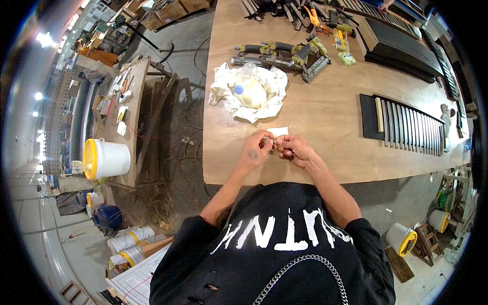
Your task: The person pours a white substance from a plastic bag into a yellow bucket, then ties the bag closed with a white string. They then move to a table and continue handling the tied bag.
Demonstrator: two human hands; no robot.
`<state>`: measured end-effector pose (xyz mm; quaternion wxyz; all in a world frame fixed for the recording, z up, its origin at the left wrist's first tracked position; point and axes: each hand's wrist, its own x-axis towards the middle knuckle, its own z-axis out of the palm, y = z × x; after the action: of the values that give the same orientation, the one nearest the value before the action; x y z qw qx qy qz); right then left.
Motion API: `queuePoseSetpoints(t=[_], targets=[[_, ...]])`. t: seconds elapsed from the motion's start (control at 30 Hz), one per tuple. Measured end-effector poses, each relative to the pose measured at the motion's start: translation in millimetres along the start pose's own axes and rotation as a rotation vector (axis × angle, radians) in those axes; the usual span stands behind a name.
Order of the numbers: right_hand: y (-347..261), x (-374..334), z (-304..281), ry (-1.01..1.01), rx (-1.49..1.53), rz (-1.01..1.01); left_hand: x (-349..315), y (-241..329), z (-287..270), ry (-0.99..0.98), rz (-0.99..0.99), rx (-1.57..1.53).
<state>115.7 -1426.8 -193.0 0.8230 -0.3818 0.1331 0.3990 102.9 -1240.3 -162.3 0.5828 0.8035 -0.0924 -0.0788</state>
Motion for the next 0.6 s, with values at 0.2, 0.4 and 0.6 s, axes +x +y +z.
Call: queuePoseSetpoints(t=[0.2,0.4,0.6], targets=[[10,4,-3,-0.028,0.089,-0.060,-9,5,3,0.067,0.133,0.133],[8,4,-3,-0.026,-0.108,-0.124,-8,10,0,0.008,0.214,0.432],[0,-1,9,0.053,-0.437,-0.152,0,-9,-2,-0.049,-0.130,0.042]])
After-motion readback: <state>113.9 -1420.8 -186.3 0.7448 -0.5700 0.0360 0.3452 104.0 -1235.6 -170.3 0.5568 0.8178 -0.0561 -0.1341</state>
